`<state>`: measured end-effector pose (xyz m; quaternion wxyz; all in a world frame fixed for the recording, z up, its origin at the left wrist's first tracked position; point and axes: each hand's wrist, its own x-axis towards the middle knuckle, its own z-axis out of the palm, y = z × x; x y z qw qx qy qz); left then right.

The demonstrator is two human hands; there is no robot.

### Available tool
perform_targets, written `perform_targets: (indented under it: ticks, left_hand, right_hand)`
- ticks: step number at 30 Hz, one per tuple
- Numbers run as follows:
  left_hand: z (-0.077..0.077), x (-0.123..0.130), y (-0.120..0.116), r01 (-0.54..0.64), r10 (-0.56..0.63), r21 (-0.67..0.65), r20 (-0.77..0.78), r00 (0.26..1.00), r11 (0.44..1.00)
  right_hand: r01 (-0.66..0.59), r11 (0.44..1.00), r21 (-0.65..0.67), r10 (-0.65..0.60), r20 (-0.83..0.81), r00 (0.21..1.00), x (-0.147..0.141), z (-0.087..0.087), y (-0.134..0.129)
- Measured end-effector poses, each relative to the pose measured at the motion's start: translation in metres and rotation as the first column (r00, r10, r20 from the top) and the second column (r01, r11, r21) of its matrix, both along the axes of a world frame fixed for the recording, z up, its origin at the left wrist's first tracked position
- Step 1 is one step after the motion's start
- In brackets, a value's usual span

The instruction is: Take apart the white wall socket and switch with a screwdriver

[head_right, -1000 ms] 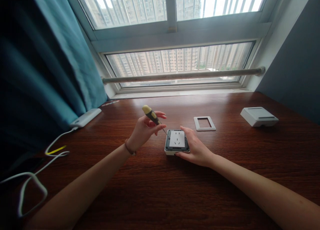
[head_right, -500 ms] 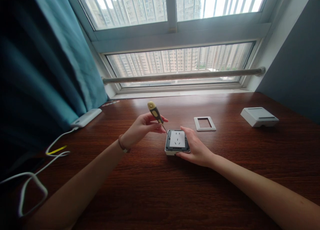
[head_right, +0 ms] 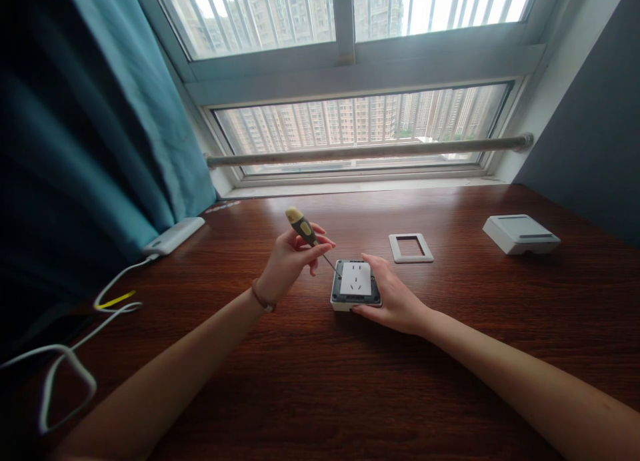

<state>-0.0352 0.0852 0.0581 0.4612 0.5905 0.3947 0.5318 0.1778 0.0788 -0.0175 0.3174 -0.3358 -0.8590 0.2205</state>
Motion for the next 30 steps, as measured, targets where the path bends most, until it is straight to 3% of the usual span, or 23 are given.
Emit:
perform_targets:
  ticks: [11, 15, 19, 30]
  left_hand:
    - [0.02, -0.006, -0.005, 0.148, -0.152, -0.14, -0.017, 0.988, 0.979]
    - [0.009, -0.005, -0.003, 0.014, -0.013, 0.008, -0.125, 0.992, 1.0]
    - [-0.003, 0.0, -0.003, -0.14, 0.163, 0.156, -0.144, 0.976, 0.978]
    - [0.004, 0.001, -0.003, -0.063, 0.065, 0.065, -0.028, 0.997, 0.996]
  right_hand:
    - [0.001, 1.0, 0.0, -0.001, 0.002, 1.0, 0.0, 0.0, 0.0]
    - [0.0, 1.0, 0.0, 0.0, 0.006, 1.0, 0.0, 0.0, 0.0]
    - [0.008, 1.0, -0.003, -0.008, 0.02, 1.0, 0.0, 0.001, 0.0]
    - [0.008, 1.0, -0.002, -0.008, 0.026, 1.0, 0.0, 0.0, -0.001]
